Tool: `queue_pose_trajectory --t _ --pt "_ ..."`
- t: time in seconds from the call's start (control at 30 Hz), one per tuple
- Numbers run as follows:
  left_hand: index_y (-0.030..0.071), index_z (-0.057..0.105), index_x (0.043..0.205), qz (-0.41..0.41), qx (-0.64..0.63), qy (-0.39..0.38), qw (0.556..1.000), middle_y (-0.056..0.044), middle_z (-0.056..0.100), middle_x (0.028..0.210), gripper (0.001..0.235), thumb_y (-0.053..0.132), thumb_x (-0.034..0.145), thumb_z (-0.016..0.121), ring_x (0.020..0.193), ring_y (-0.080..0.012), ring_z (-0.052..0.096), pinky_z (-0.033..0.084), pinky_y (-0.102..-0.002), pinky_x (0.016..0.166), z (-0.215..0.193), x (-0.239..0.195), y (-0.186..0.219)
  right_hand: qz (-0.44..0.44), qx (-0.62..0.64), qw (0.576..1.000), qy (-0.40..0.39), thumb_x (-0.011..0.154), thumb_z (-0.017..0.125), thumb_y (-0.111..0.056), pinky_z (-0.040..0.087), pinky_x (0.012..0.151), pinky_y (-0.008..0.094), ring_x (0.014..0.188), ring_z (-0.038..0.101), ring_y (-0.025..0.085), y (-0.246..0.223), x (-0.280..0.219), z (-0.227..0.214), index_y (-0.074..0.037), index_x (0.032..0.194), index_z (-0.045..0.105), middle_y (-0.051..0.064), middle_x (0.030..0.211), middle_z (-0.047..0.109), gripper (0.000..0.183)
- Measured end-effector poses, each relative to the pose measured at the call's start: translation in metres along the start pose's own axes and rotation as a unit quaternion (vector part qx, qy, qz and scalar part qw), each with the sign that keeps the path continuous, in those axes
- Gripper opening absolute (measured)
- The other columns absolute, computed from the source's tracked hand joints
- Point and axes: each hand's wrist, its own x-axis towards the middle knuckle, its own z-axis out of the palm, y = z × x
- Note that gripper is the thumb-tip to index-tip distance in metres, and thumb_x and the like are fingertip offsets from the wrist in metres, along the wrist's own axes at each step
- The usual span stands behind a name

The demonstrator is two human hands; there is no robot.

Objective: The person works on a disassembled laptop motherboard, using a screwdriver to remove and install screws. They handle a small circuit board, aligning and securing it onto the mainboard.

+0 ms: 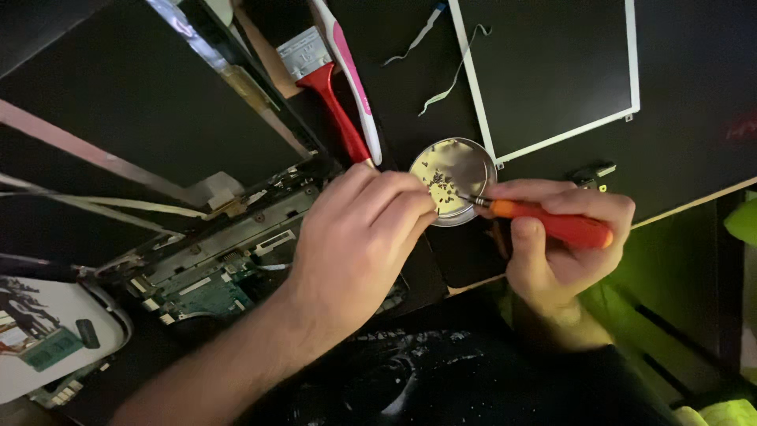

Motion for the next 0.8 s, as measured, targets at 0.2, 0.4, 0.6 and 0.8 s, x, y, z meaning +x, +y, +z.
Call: queue_pose_trajectory --t 0.2,0.4,0.6,0.8 --pt "0.003 0.083 0.107 -0.016 -0.061 0.035 0.997 -0.007 0.089 0.118 0.015 0.0 0.113 0.097 0.101 -0.0267 0.08 0.066 -0.039 0.098 0.019 0.002 -0.001 0.009 0.016 1.0 -0.003 0.123 0.065 -0.026 0.076 0.073 0.041 0.082 0.085 0.044 -0.005 0.001 0.0 -0.004 0.13 0.035 0.04 0.107 0.077 0.039" --pt "0.005 0.071 0.096 -0.002 -0.074 0.02 0.997 -0.007 0.084 0.109 0.031 -0.014 0.111 0.091 0.093 -0.025 0.073 0.061 -0.036 0.09 0.017 0.0 -0.003 0.003 0.004 1.0 -0.024 0.122 0.065 -0.028 0.074 0.077 0.039 0.085 0.086 0.041 -0.007 0.003 -0.002 -0.003 0.128 0.035 0.038 0.104 0.078 0.04" --pt "0.001 0.074 0.101 -0.002 -0.041 0.036 0.999 -0.012 0.088 0.112 0.026 -0.008 0.116 0.093 0.1 -0.0279 0.08 0.063 -0.039 0.093 -0.037 -0.024 -0.008 -0.025 -0.015 1.0 -0.002 0.125 0.063 -0.005 0.067 0.07 0.044 0.077 0.08 0.044 -0.002 -0.002 0.006 0.0 0.132 0.033 0.038 0.1 0.074 0.031" --pt "-0.002 0.072 0.095 -0.072 0.075 0.08 0.991 -0.019 0.088 0.109 0.035 -0.015 0.113 0.099 0.094 -0.0297 0.078 0.06 -0.039 0.085 -0.092 -0.106 -0.006 -0.216 -0.096 0.971 0.032 0.133 0.071 -0.03 0.052 0.064 0.046 0.073 0.077 0.041 0.052 -0.009 -0.017 0.003 0.143 0.052 0.031 0.095 0.081 0.039"
